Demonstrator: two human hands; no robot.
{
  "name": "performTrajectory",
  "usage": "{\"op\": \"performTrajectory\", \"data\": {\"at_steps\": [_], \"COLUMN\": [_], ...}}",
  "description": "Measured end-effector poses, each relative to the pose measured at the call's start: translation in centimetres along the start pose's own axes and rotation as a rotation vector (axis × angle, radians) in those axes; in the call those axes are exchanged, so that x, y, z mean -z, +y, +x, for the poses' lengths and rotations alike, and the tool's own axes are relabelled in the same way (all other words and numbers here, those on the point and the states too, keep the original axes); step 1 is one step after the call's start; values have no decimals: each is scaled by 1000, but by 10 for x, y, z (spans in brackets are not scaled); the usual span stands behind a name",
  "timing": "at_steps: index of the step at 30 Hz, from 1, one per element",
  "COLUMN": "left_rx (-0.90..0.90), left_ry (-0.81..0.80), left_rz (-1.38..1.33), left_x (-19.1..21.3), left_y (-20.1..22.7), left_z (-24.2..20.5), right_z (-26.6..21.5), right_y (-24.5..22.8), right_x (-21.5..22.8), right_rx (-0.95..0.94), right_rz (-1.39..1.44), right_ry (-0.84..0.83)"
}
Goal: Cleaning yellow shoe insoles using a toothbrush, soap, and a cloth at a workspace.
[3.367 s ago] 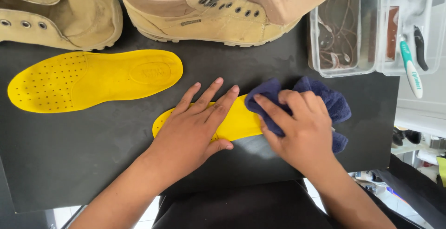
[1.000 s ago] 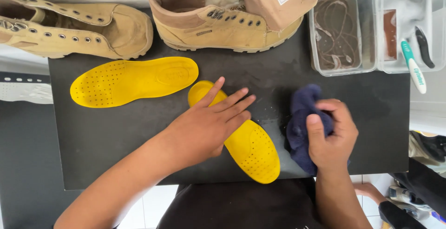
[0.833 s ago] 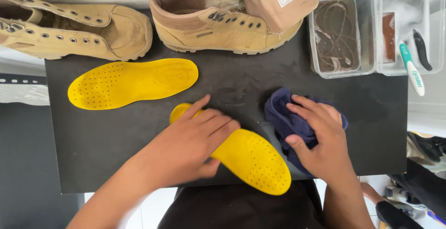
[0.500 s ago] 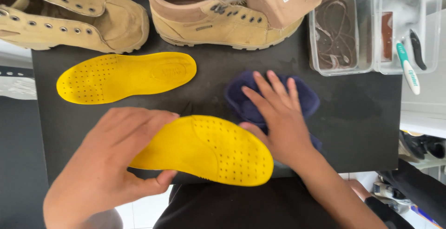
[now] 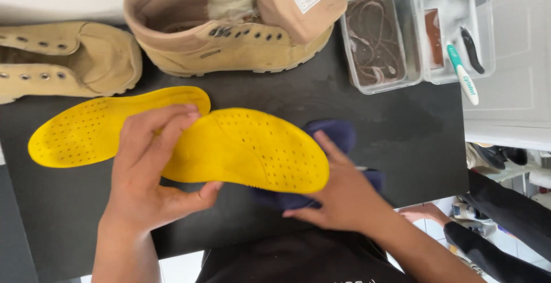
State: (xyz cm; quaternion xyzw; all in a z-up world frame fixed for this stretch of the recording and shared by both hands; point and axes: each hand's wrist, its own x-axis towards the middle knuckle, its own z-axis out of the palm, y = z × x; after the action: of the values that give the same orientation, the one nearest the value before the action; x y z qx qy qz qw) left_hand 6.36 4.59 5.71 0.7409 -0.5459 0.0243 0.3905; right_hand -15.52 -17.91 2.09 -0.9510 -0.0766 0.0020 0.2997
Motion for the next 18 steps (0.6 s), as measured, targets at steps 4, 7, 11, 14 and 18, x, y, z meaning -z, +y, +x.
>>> {"op": "performTrajectory", "data": {"at_steps": [4,7,11,14,18], "left_rx": [24,3,-9,-2,51], "left_ry": [-95,-149,-202,-230,-267], "left_rz": [-25,-40,-31,16,21], "left_x": [-15,-22,-28,-29,-29], "left_y": [1,1,-4,-5,-6], "left_z": [-1,1,-2,-1,0], "right_z": [-29,-45,-73,-95,-106], "right_y": [46,70,91,92,74], "right_x": [26,45,58,56,38], "right_rx": [-79,-167,-272,-413,-559], "right_rz": [-131,-159,-172,-173,-268], "right_ry": [84,138,184,276,434]}}
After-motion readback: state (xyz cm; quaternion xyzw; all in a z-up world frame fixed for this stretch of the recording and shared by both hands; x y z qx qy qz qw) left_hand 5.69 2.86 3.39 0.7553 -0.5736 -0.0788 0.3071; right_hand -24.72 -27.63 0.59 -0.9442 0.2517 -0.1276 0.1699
